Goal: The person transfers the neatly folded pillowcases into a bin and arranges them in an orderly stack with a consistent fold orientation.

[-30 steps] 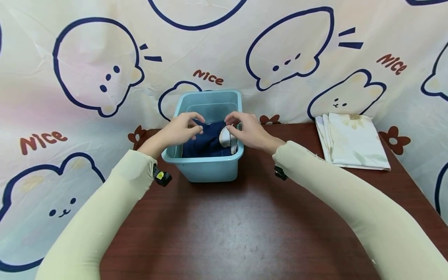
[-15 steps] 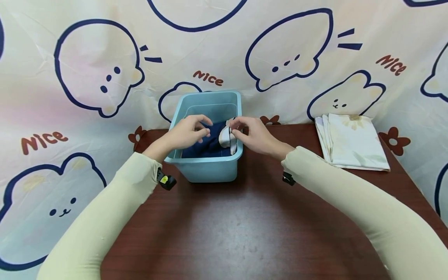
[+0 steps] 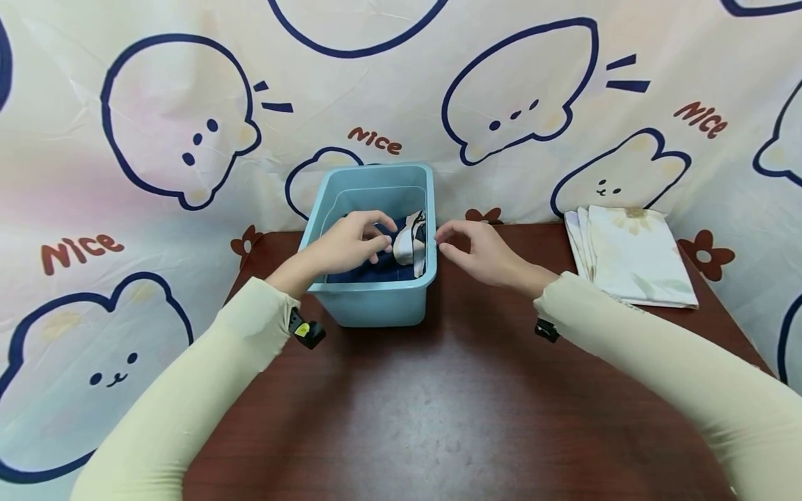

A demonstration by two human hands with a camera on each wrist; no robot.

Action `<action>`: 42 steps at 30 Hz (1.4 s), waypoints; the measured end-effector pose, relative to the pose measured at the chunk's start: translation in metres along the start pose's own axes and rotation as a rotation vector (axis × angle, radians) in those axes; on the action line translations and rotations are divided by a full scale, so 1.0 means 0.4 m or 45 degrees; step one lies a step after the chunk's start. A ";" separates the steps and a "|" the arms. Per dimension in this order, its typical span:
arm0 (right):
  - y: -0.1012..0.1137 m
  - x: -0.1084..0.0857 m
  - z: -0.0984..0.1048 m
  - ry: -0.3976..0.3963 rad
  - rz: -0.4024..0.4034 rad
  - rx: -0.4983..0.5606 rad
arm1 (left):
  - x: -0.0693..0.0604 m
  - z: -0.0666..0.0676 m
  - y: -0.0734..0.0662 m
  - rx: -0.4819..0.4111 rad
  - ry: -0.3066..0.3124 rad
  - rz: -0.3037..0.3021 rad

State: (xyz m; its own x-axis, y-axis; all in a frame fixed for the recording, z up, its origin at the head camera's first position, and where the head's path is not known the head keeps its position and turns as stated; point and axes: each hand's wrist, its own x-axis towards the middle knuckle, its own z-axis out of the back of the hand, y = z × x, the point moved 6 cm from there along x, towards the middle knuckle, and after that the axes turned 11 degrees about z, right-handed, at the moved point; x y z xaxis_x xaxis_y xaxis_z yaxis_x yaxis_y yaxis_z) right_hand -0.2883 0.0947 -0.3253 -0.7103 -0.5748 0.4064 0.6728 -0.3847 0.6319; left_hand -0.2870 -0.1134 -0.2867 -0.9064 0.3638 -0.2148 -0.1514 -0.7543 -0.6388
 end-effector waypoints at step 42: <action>-0.129 -0.202 0.074 0.141 -0.221 -0.146 | 0.011 -0.120 -0.110 -0.146 0.148 -0.172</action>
State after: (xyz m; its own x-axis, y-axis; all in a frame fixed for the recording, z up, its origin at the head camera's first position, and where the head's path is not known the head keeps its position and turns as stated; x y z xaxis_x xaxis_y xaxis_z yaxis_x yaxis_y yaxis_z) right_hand -0.2717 0.1824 -0.3710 -0.7946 -0.5660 0.2195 0.5662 -0.5606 0.6042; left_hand -0.2654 -0.0525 -0.2950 -0.8281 0.5233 -0.2010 -0.2169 -0.6297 -0.7459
